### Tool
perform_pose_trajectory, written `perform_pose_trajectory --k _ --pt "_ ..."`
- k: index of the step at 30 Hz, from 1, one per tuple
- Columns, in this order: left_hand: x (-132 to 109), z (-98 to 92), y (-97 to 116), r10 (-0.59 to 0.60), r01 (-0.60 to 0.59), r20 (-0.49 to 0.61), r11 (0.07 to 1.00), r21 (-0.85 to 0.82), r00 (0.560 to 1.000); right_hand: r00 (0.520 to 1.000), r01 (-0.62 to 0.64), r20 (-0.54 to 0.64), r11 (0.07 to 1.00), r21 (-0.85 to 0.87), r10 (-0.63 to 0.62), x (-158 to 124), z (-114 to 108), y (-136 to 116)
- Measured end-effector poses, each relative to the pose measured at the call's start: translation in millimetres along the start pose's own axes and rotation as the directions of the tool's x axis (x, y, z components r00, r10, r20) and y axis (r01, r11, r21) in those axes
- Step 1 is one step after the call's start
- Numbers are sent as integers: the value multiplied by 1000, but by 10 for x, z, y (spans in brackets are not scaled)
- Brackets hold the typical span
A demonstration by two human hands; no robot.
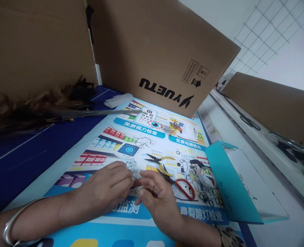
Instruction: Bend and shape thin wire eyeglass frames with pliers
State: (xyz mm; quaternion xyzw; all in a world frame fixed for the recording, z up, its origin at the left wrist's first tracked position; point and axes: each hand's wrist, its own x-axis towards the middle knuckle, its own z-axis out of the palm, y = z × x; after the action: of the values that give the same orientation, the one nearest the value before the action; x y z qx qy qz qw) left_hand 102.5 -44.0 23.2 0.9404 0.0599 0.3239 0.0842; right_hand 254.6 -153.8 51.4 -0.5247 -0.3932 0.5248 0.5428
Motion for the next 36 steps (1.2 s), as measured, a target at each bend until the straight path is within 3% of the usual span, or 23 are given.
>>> perform_pose_trajectory --k 7,14,24,33,36 --pt "16 -29 63 -242 246 45 948 -200 969 1000 17 13 1000 12 -17 -10 -19 29" --pt "76 -84 80 -335 342 83 866 -365 938 1000 23 10 1000 7 -23 -20 -22 27" --pt "115 -103 93 -456 481 171 750 -455 873 999 32 3 999 10 -32 -29 -23 20" --pt "73 -34 54 -533 572 260 584 -576 806 998 54 13 998 22 -54 -28 -45 31" --pt "82 -38 59 -544 609 332 476 -634 771 998 57 17 998 29 -58 -30 -47 21"
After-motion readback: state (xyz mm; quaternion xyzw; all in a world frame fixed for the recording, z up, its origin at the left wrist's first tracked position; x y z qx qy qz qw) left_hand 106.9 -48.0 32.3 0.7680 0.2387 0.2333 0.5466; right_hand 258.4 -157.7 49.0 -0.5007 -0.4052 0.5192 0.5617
